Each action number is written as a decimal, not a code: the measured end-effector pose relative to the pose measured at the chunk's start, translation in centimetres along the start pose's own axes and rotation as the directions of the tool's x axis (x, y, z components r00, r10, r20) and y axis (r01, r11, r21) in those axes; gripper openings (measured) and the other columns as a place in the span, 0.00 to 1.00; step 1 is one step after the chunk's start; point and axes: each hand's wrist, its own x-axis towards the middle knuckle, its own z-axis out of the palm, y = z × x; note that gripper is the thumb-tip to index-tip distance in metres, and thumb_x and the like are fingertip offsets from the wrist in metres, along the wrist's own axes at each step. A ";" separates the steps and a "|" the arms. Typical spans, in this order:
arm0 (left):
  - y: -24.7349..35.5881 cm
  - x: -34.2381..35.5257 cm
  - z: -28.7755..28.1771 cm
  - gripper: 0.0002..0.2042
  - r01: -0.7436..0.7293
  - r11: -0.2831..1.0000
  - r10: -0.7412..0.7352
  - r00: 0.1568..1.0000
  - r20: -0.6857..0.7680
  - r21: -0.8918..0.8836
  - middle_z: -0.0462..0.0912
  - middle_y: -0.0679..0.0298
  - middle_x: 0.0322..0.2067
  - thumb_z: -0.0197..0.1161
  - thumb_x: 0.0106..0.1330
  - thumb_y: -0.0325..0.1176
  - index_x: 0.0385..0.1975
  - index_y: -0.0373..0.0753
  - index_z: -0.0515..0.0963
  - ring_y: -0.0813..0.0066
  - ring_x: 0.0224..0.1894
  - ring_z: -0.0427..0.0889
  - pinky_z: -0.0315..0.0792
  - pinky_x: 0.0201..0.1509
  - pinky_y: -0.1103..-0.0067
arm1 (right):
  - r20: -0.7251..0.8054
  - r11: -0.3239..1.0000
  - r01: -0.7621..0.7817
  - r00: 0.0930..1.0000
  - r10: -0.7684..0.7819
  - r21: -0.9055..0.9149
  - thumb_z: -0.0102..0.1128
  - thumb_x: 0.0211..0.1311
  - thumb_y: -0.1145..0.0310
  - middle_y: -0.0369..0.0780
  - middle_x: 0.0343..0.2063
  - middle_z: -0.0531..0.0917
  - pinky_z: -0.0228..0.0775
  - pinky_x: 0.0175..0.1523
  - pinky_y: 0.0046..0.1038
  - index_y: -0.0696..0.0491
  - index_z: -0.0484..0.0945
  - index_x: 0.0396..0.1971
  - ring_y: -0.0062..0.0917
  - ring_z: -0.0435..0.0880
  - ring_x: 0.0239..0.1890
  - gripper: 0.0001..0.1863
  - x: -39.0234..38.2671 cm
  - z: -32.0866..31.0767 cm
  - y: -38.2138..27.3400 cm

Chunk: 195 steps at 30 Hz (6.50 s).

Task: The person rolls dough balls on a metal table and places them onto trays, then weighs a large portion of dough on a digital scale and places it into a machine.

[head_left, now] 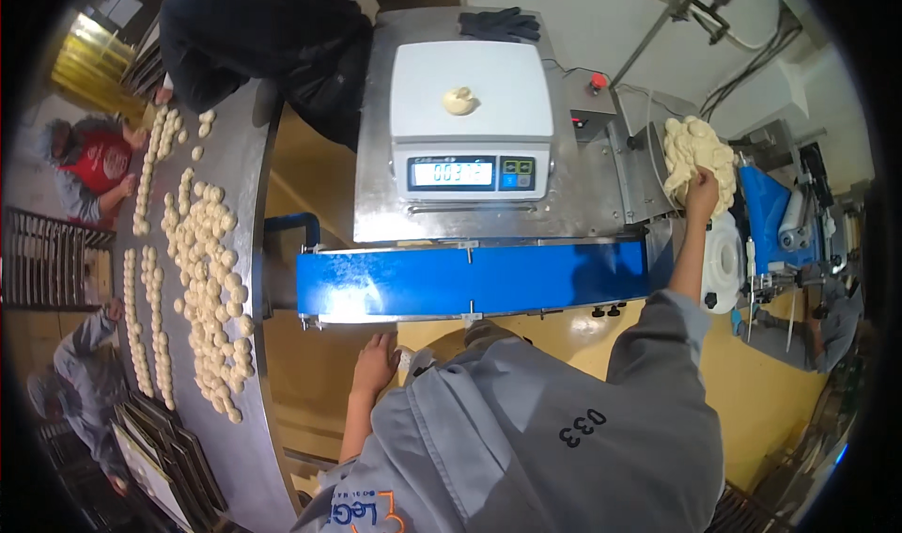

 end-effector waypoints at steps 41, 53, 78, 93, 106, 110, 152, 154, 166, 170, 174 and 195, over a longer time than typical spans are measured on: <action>47.1 24.2 -4.3 0.24 -0.833 0.434 0.888 0.461 0.003 -0.344 0.79 0.53 0.56 0.62 0.66 0.25 0.63 0.40 0.73 0.50 0.59 0.79 0.73 0.62 0.65 | 0.143 0.659 -0.444 0.877 0.459 0.607 0.62 0.65 0.71 0.39 0.38 0.89 0.77 0.42 0.23 0.58 0.86 0.47 0.20 0.85 0.38 0.13 -1.7 2.6 4.2; 58.8 37.2 7.9 0.24 -0.945 0.278 0.942 0.303 0.141 0.174 0.78 0.62 0.64 0.59 0.70 0.34 0.67 0.51 0.71 0.66 0.70 0.71 0.56 0.74 0.53 | 0.469 0.212 -0.610 0.749 0.469 0.763 0.67 0.62 0.71 0.42 0.41 0.87 0.79 0.49 0.27 0.60 0.83 0.46 0.29 0.87 0.43 0.14 -3.9 -6.0 -1.5; 4.7 -0.2 3.4 0.29 -0.130 0.866 -0.060 0.932 -0.357 -0.483 0.78 0.51 0.59 0.59 0.67 0.21 0.70 0.40 0.66 0.55 0.60 0.79 0.73 0.64 0.66 | 0.252 0.643 0.416 0.678 -0.691 0.644 0.76 0.54 0.65 0.41 0.46 0.76 0.68 0.61 0.38 0.47 0.90 0.39 0.36 0.76 0.52 0.11 -7.5 6.2 -41.6; 2.3 1.3 3.8 0.27 -0.166 0.945 0.055 0.930 -0.364 -0.280 0.78 0.53 0.55 0.59 0.66 0.25 0.68 0.46 0.68 0.51 0.51 0.82 0.76 0.53 0.60 | 0.171 0.468 -0.087 0.975 -0.141 0.879 0.60 0.69 0.78 0.35 0.42 0.77 0.69 0.51 0.19 0.60 0.79 0.48 0.16 0.73 0.42 0.10 -17.0 -2.1 -32.1; 1.4 -2.1 5.3 0.25 -0.001 0.966 -0.049 0.981 -0.187 -0.259 0.79 0.56 0.54 0.61 0.65 0.28 0.64 0.47 0.72 0.49 0.51 0.81 0.76 0.54 0.59 | 0.112 0.593 0.627 0.633 -0.766 0.506 0.67 0.62 0.71 0.49 0.51 0.81 0.71 0.62 0.38 0.57 0.79 0.55 0.44 0.78 0.56 0.21 -13.3 1.9 -43.8; 0.0 -6.9 5.7 0.25 0.177 0.933 -0.249 0.947 -0.205 -0.313 0.79 0.55 0.53 0.62 0.64 0.28 0.63 0.46 0.73 0.50 0.52 0.81 0.75 0.56 0.59 | 0.187 0.605 0.682 0.586 -0.788 0.411 0.65 0.63 0.69 0.49 0.52 0.81 0.71 0.63 0.38 0.58 0.80 0.53 0.43 0.78 0.58 0.19 -11.5 7.4 -45.1; -26.3 -43.7 -6.6 0.30 0.086 0.728 -0.652 -0.220 -0.726 -0.680 0.77 0.50 0.58 0.70 0.61 0.25 0.64 0.34 0.68 0.52 0.58 0.79 0.72 0.63 0.65 | 0.353 0.641 -0.309 -0.630 -0.691 0.703 0.71 0.66 0.57 0.37 0.35 0.86 0.76 0.45 0.25 0.54 0.77 0.54 0.19 0.83 0.40 0.23 -84.5 -16.7 -78.9; -27.8 -44.8 -8.1 0.26 0.205 0.855 -0.489 0.015 -0.872 -0.475 0.77 0.48 0.58 0.71 0.60 0.27 0.60 0.34 0.75 0.47 0.61 0.77 0.69 0.67 0.64 | 0.235 0.657 -0.442 -0.691 -0.684 0.611 0.72 0.65 0.57 0.36 0.35 0.85 0.73 0.45 0.22 0.51 0.72 0.62 0.18 0.82 0.38 0.30 -86.4 -16.1 -79.5; -32.8 -49.0 -9.1 0.16 0.092 0.726 -0.685 0.171 -0.708 -0.681 0.85 0.52 0.46 0.69 0.65 0.26 0.53 0.36 0.81 0.57 0.50 0.84 0.77 0.55 0.69 | 0.194 0.218 -0.052 -0.292 -0.937 0.974 0.67 0.65 0.61 0.42 0.43 0.83 0.74 0.54 0.37 0.50 0.70 0.65 0.36 0.82 0.50 0.30 -88.0 -13.8 -82.6; -37.3 -50.7 -5.9 0.22 0.241 0.698 -0.716 0.227 -0.660 -0.674 0.86 0.50 0.45 0.73 0.60 0.30 0.53 0.34 0.75 0.45 0.46 0.85 0.78 0.51 0.63 | 0.166 0.244 -0.231 -0.312 -0.935 0.942 0.66 0.64 0.62 0.44 0.47 0.80 0.72 0.58 0.39 0.50 0.74 0.60 0.39 0.80 0.53 0.25 -90.1 -17.1 -81.4; -37.8 -49.9 -7.2 0.38 0.288 0.572 -0.810 0.347 -0.473 -0.768 0.82 0.46 0.46 0.75 0.58 0.31 0.66 0.34 0.60 0.45 0.45 0.85 0.79 0.48 0.63 | 0.062 0.156 -0.123 -0.557 -0.828 0.980 0.59 0.69 0.64 0.49 0.49 0.82 0.72 0.60 0.39 0.50 0.68 0.69 0.40 0.81 0.53 0.30 -95.3 -19.2 -77.8; -45.7 -61.7 6.1 0.27 0.660 0.439 -0.743 -0.115 -0.660 -0.609 0.71 0.45 0.62 0.65 0.60 0.36 0.60 0.33 0.73 0.45 0.66 0.68 0.62 0.71 0.56 | -0.114 -0.101 -0.061 -0.734 -0.669 0.993 0.57 0.67 0.66 0.44 0.38 0.85 0.72 0.59 0.42 0.49 0.83 0.48 0.39 0.83 0.49 0.12 -102.8 -10.4 -75.8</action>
